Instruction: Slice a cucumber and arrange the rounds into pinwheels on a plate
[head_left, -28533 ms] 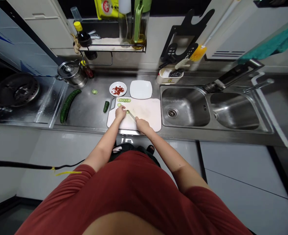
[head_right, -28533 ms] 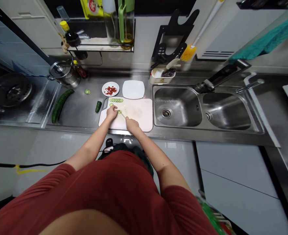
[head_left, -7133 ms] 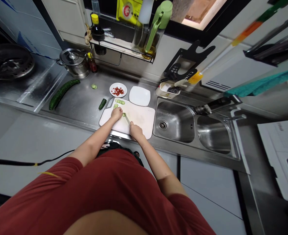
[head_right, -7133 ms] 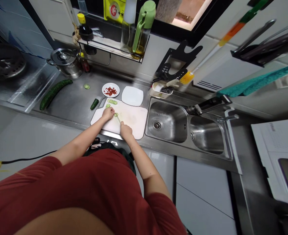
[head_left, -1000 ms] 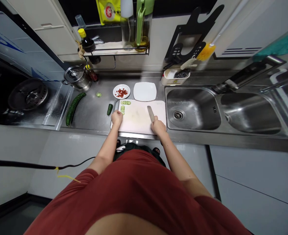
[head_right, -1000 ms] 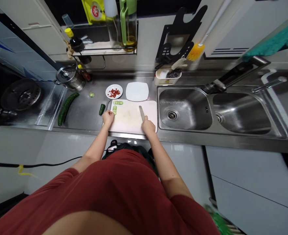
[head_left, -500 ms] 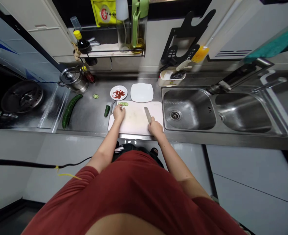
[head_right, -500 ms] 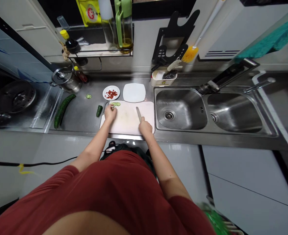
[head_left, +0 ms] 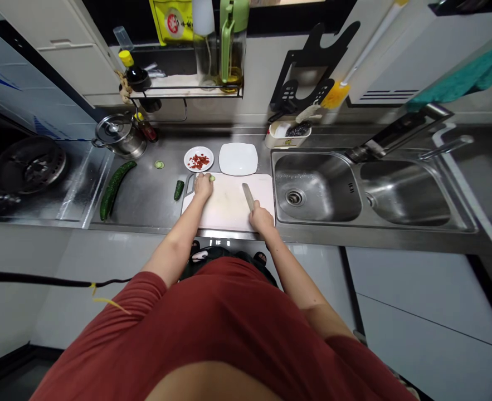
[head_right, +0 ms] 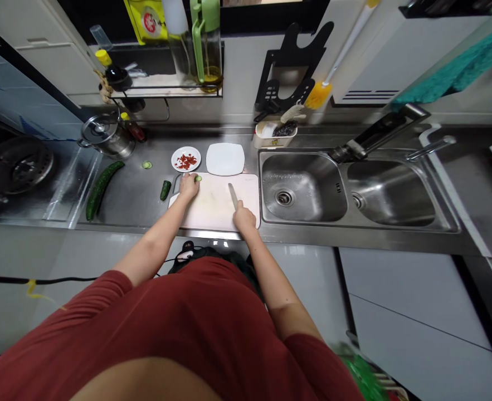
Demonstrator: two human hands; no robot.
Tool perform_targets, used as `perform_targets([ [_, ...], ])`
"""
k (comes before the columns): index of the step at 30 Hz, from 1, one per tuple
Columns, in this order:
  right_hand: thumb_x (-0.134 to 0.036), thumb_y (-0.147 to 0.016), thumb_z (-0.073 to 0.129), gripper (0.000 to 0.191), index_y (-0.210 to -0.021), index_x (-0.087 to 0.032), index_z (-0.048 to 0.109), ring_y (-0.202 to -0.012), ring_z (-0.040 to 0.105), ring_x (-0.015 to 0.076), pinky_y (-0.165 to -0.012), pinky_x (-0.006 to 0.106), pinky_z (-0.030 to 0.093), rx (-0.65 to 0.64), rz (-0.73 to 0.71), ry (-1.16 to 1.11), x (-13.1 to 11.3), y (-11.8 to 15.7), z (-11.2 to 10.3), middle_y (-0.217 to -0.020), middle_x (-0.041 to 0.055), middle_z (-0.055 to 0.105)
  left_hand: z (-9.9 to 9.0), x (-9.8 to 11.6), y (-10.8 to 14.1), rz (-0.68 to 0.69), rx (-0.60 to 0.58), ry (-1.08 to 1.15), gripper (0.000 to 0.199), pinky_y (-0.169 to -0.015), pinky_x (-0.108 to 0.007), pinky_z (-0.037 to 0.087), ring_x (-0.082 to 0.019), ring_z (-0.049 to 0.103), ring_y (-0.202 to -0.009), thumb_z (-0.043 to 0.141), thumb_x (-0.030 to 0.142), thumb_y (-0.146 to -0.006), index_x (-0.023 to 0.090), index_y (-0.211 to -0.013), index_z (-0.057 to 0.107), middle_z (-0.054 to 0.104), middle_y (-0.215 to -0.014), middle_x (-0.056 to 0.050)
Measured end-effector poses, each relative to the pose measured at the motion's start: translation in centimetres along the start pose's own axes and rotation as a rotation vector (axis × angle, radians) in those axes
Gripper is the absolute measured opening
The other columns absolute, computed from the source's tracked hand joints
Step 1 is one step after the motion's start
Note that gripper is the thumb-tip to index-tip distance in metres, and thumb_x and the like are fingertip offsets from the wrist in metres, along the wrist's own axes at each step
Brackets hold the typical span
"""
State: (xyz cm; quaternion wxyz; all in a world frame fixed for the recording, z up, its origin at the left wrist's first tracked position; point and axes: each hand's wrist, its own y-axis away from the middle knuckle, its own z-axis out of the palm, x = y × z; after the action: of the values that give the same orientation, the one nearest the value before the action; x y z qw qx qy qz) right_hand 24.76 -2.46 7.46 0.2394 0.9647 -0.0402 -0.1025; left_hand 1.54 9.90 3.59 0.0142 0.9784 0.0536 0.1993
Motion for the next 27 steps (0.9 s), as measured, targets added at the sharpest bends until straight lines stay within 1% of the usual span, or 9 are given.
perform_targets([
  [5, -0.021, -0.093, 0.035, 0.035, -0.128, -0.015, 0.038, -0.093, 0.064, 0.0264, -0.076, 0.034, 0.045, 0.009, -0.020, -0.004, 0.2, -0.2, 0.3, -0.101, 0.0154, 0.065, 0.0, 0.0, -0.7, -0.052, -0.024, 0.030, 0.031, -0.088, -0.036, 0.040, -0.027, 0.053, -0.105, 0.053, 0.019, -0.083, 0.022, -0.112, 0.063, 0.055, -0.117, -0.013],
  [8, -0.020, -0.093, 0.034, 0.036, -0.128, -0.015, 0.037, -0.093, 0.064, 0.0264, -0.075, 0.034, 0.044, 0.003, -0.020, -0.004, 0.2, -0.3, 0.3, -0.101, 0.0151, 0.065, -0.3, 0.1, -0.9, -0.048, -0.052, 0.032, 0.029, -0.088, -0.034, 0.039, -0.025, 0.053, -0.104, 0.053, 0.018, -0.082, 0.023, -0.110, 0.062, 0.056, -0.117, -0.012],
  [10, -0.019, -0.093, 0.034, 0.036, -0.129, -0.015, 0.037, -0.093, 0.063, 0.0258, -0.076, 0.033, 0.044, -0.010, -0.022, -0.005, 0.3, -0.2, 0.2, -0.100, 0.0147, 0.065, -0.6, 0.2, -0.9, -0.042, -0.048, 0.034, 0.026, -0.087, -0.033, 0.039, -0.024, 0.053, -0.102, 0.053, 0.018, -0.082, 0.022, -0.106, 0.062, 0.056, -0.116, -0.011],
  [14, -0.020, -0.093, 0.035, 0.036, -0.128, -0.015, 0.037, -0.093, 0.063, 0.0251, -0.076, 0.033, 0.043, -0.010, -0.026, -0.008, 0.3, -0.2, 0.0, -0.100, 0.0141, 0.065, -0.6, 0.3, -0.8, -0.051, -0.005, 0.092, 0.020, -0.084, -0.032, 0.039, -0.023, 0.055, -0.098, 0.055, 0.017, -0.081, 0.023, -0.100, 0.059, 0.060, -0.107, -0.009],
  [17, -0.020, -0.093, 0.035, 0.036, -0.128, -0.016, 0.037, -0.093, 0.063, 0.0256, -0.076, 0.033, 0.044, -0.019, -0.020, -0.016, 0.3, -0.1, -0.1, -0.100, 0.0138, 0.065, -0.5, 0.7, -0.6, -0.105, 0.005, 0.195, 0.017, -0.082, -0.030, 0.040, -0.020, 0.057, -0.091, 0.056, 0.018, -0.080, 0.023, -0.096, 0.059, 0.064, -0.094, -0.005],
  [20, -0.020, -0.093, 0.035, 0.036, -0.129, -0.016, 0.037, -0.093, 0.063, 0.0254, -0.076, 0.033, 0.044, -0.027, -0.021, -0.026, 0.3, -0.1, -0.2, -0.100, 0.0137, 0.065, -0.3, 1.3, 0.2, -0.177, -0.028, 0.332, 0.018, -0.076, -0.027, 0.041, -0.016, 0.058, -0.080, 0.057, 0.017, -0.077, 0.022, -0.094, 0.061, 0.064, -0.083, -0.002],
  [23, -0.020, -0.093, 0.035, 0.037, -0.129, -0.015, 0.037, -0.093, 0.063, 0.0254, -0.076, 0.033, 0.044, -0.035, -0.022, -0.027, 0.4, -0.1, -0.3, -0.101, 0.0142, 0.065, 0.0, 1.9, 1.5, -0.237, -0.063, 0.441, 0.022, -0.071, -0.025, 0.042, -0.014, 0.058, -0.072, 0.059, 0.015, -0.074, 0.020, -0.094, 0.063, 0.062, -0.075, 0.000],
  [27, -0.021, -0.093, 0.035, 0.037, -0.129, -0.015, 0.036, -0.094, 0.063, 0.0258, -0.076, 0.033, 0.045, -0.040, -0.023, -0.009, 0.4, 0.0, -0.5, -0.103, 0.0154, 0.065, 0.7, 2.2, 3.3, -0.242, -0.099, 0.487, 0.026, -0.069, -0.025, 0.043, -0.014, 0.058, -0.069, 0.059, 0.015, -0.072, 0.020, -0.097, 0.065, 0.063, -0.072, 0.001],
])
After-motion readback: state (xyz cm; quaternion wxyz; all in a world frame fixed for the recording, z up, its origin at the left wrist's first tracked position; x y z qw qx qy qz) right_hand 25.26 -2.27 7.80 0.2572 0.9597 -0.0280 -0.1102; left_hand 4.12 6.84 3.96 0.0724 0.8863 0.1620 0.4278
